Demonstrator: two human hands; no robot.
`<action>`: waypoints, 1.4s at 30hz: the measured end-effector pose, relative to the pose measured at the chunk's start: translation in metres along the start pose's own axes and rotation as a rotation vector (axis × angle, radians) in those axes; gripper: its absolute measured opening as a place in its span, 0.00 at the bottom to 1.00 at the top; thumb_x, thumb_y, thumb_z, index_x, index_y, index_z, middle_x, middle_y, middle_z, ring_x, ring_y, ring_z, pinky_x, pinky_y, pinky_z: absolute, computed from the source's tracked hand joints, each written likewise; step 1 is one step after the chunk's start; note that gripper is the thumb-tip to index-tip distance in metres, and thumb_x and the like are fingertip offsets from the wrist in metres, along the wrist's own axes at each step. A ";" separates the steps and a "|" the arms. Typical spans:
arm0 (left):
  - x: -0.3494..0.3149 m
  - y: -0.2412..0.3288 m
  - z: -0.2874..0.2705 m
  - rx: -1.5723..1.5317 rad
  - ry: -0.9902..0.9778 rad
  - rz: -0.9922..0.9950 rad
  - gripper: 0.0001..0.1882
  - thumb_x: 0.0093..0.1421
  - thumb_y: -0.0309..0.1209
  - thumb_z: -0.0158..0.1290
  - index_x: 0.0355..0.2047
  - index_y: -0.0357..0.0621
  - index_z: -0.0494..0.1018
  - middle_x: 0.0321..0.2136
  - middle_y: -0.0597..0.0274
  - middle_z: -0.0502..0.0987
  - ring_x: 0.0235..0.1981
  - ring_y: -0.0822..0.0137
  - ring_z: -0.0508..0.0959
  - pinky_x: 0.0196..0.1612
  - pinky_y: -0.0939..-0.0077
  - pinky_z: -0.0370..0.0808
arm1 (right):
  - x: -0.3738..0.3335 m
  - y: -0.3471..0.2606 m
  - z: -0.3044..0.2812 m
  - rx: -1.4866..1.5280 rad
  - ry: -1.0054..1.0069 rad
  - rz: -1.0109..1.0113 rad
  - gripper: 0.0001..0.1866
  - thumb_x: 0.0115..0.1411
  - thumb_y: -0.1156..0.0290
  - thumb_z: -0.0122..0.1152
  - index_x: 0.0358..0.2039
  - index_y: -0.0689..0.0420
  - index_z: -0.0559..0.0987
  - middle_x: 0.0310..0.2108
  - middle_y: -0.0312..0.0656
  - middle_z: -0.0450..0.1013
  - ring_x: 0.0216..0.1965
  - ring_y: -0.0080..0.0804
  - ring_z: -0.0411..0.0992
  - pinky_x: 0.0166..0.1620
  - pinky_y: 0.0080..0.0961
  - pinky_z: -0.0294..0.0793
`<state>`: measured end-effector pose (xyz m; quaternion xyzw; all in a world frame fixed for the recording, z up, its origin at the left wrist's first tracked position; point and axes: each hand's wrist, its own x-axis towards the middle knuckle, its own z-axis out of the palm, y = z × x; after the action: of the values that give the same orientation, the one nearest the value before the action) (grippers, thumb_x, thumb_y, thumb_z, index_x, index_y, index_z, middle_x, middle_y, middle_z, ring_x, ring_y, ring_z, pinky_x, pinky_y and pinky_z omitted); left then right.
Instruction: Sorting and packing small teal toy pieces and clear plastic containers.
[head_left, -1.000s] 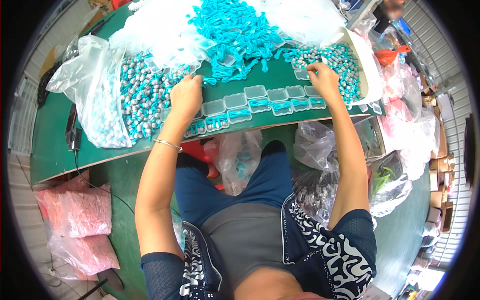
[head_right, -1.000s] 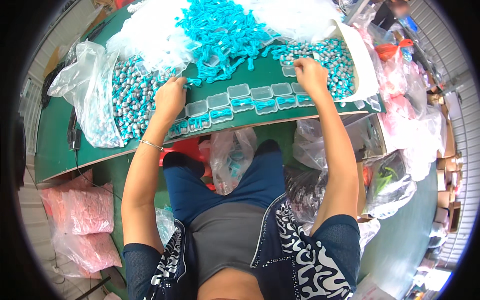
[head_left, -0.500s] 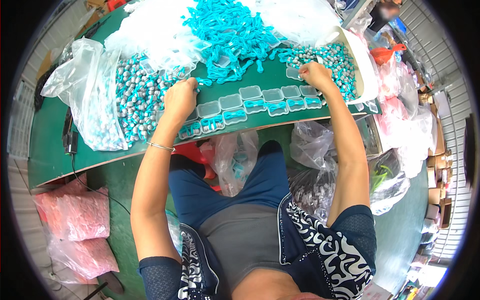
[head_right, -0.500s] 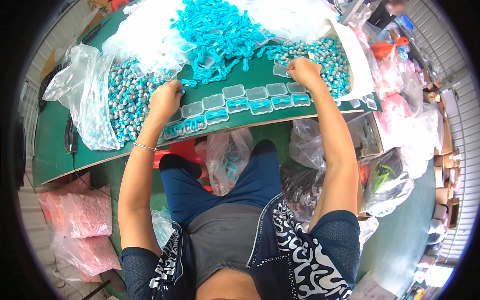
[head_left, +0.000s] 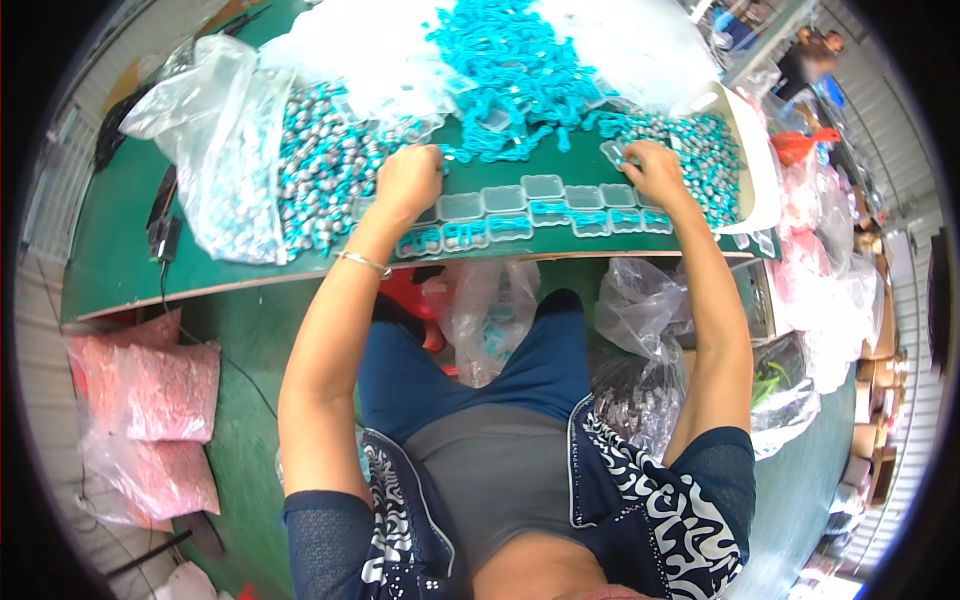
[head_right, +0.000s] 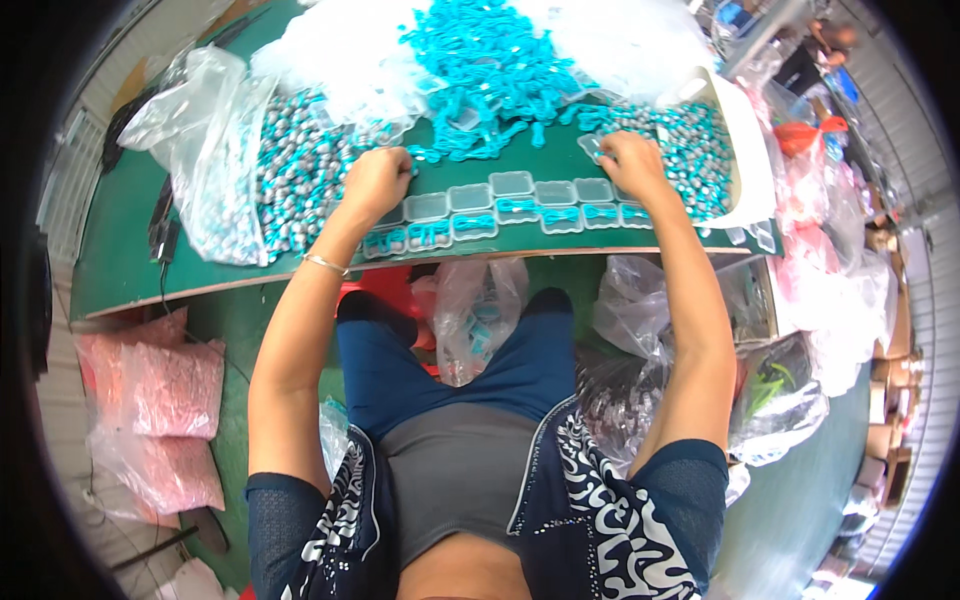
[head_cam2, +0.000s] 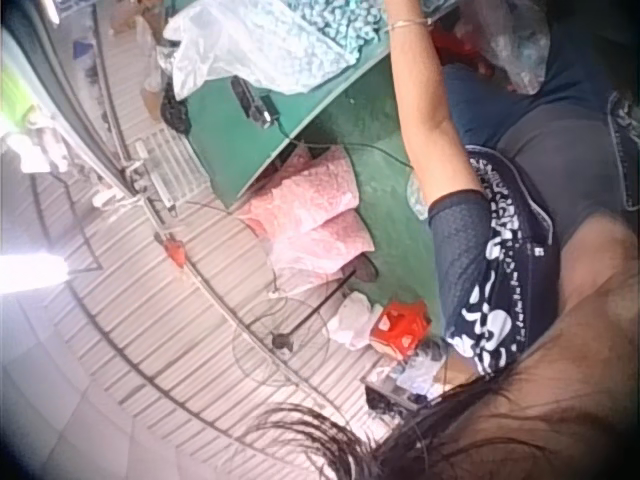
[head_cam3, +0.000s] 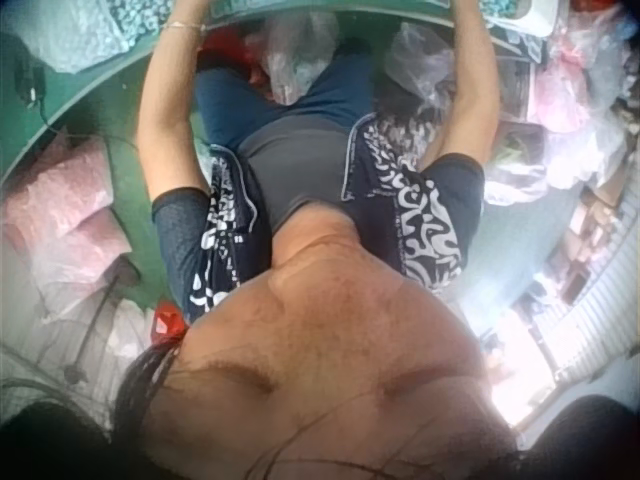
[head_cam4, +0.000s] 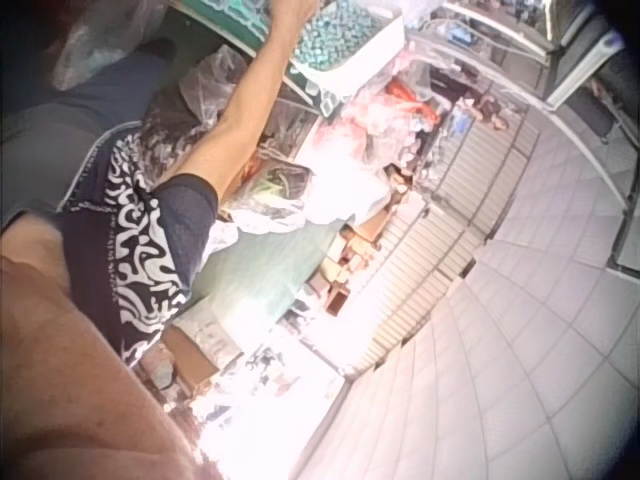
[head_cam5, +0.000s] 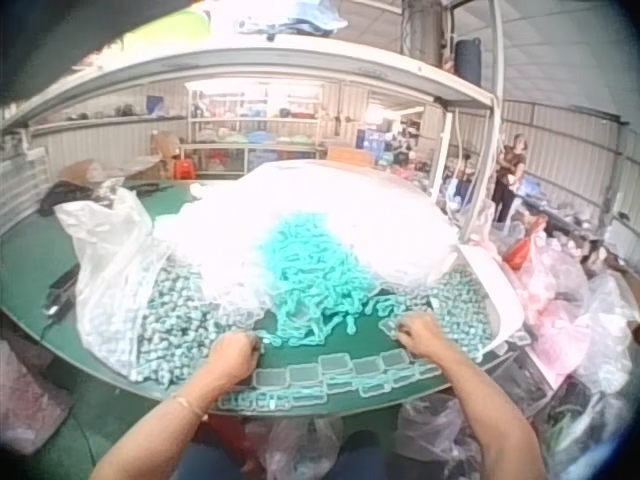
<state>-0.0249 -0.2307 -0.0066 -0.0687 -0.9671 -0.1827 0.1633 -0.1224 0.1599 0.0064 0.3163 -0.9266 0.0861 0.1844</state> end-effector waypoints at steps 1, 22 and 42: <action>0.001 0.000 0.000 -0.015 -0.001 -0.005 0.05 0.49 0.25 0.53 0.27 0.43 0.78 0.28 0.49 0.79 0.32 0.48 0.80 0.35 0.55 0.75 | -0.002 -0.003 -0.001 0.027 0.013 0.008 0.09 0.50 0.68 0.64 0.31 0.55 0.79 0.30 0.40 0.77 0.36 0.40 0.75 0.38 0.40 0.70; -0.064 0.081 -0.020 -0.231 -0.002 0.218 0.02 0.50 0.25 0.55 0.26 0.44 0.75 0.28 0.57 0.76 0.31 0.51 0.78 0.32 0.57 0.73 | -0.027 -0.175 -0.006 1.315 -0.119 0.288 0.08 0.53 0.81 0.62 0.35 0.62 0.78 0.34 0.32 0.70 0.33 0.17 0.69 0.38 0.16 0.71; -0.066 0.082 -0.010 -0.110 0.075 0.239 0.03 0.49 0.27 0.56 0.24 0.43 0.78 0.26 0.58 0.75 0.31 0.54 0.77 0.34 0.60 0.71 | -0.035 -0.209 0.007 0.502 0.192 0.013 0.05 0.50 0.74 0.65 0.29 0.55 0.78 0.32 0.36 0.74 0.38 0.38 0.71 0.39 0.34 0.68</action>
<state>0.0560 -0.1632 0.0067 -0.1851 -0.9338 -0.2169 0.2160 0.0304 0.0137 -0.0048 0.3367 -0.8564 0.3441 0.1867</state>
